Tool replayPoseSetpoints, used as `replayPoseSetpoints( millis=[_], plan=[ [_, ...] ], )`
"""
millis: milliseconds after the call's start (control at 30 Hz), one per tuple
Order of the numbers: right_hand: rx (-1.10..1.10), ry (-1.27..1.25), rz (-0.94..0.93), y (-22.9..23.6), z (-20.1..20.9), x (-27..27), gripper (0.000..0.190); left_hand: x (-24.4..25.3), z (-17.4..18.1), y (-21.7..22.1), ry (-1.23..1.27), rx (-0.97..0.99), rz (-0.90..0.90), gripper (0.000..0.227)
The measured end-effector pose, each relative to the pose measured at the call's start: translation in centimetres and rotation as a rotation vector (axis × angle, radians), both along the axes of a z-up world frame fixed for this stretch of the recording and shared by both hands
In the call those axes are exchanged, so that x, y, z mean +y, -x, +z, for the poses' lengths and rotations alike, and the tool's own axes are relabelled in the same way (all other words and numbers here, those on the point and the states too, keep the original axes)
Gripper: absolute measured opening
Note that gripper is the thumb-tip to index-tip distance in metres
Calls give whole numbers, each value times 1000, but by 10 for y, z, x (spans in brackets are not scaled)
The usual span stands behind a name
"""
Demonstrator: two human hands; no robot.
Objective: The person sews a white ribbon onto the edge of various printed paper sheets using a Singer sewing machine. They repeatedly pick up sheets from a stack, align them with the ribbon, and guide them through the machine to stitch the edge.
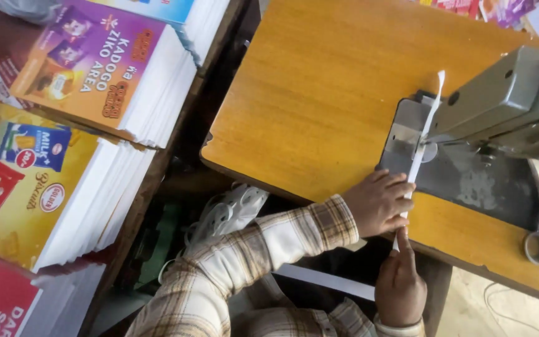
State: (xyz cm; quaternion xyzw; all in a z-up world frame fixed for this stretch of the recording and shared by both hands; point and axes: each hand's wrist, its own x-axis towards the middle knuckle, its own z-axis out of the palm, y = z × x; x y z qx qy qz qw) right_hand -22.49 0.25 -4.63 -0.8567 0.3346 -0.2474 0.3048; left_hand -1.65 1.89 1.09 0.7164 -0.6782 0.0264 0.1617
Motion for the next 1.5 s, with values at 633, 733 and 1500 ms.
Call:
replayPoseSetpoints(
  millis=[633, 733, 1500],
  plan=[
    [-61, 24, -22, 2, -23, 1, 50, 47, 18, 19, 86, 66, -72, 38],
    [-76, 24, -32, 0, -21, 3, 51, 45, 61, -8, 116, 79, -37, 49],
    [-94, -14, -28, -7, -38, 8, 57, 96, 346, -184, 816, -540, 421, 52]
  ],
)
